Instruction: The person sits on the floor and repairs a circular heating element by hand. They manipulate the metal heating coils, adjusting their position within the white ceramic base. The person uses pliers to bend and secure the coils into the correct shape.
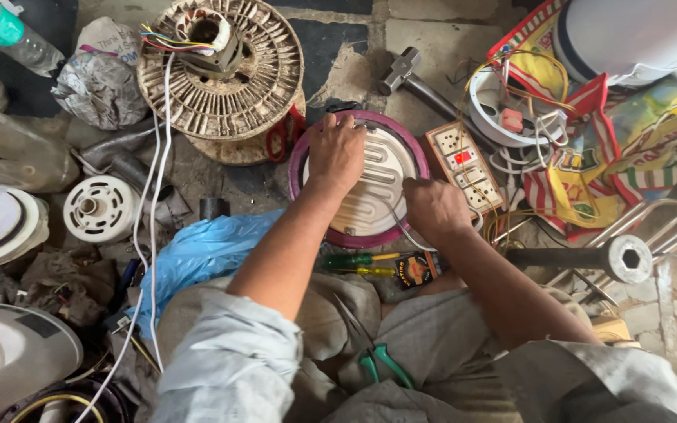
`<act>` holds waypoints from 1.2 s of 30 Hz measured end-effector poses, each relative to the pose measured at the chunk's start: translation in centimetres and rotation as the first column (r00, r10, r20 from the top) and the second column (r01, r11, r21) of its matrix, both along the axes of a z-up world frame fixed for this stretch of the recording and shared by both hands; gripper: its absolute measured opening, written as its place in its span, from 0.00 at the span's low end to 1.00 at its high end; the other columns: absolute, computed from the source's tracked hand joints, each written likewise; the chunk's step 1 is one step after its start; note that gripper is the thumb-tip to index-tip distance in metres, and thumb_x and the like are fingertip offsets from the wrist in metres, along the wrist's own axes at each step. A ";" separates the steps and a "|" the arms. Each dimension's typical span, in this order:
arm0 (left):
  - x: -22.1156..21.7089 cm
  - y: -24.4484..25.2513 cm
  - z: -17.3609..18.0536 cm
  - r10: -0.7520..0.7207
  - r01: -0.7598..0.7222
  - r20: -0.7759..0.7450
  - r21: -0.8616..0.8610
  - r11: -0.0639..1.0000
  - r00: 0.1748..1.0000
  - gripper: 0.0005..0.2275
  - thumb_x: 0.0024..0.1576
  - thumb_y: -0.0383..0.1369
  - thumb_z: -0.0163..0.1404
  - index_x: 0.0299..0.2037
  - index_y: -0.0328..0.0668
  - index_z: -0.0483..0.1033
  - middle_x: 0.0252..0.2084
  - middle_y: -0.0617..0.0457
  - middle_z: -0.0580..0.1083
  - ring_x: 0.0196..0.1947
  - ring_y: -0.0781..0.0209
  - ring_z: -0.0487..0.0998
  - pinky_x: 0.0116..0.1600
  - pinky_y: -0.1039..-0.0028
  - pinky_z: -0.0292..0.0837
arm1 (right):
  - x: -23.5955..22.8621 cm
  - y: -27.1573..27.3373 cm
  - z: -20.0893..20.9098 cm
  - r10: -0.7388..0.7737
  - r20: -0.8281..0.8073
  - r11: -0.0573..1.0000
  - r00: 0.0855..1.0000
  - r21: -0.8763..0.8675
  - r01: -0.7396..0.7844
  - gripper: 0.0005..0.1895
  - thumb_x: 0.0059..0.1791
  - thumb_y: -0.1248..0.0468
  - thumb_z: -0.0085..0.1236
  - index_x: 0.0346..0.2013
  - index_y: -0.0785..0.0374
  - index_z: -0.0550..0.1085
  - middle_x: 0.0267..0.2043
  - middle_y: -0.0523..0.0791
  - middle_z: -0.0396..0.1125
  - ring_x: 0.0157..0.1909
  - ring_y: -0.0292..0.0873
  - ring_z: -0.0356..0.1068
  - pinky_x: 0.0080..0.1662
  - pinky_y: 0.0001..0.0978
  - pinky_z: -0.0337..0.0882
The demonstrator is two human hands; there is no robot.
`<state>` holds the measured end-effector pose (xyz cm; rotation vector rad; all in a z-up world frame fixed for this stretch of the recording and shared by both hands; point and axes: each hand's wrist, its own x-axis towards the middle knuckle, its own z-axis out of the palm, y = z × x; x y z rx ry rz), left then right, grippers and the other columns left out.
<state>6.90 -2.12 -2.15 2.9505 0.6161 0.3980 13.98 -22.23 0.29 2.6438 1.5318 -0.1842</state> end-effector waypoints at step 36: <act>0.5 -2.5 -4.3 -0.360 0.366 -0.136 0.021 0.931 0.923 0.32 0.47 0.31 0.61 0.64 0.63 0.65 0.69 0.55 0.61 0.70 0.45 0.58 0.64 0.39 0.58 | 1.9 1.8 4.6 0.245 -0.302 0.949 0.921 -0.121 -0.292 0.11 0.49 0.58 0.56 0.42 0.54 0.81 0.36 0.51 0.76 0.41 0.55 0.76 0.46 0.50 0.74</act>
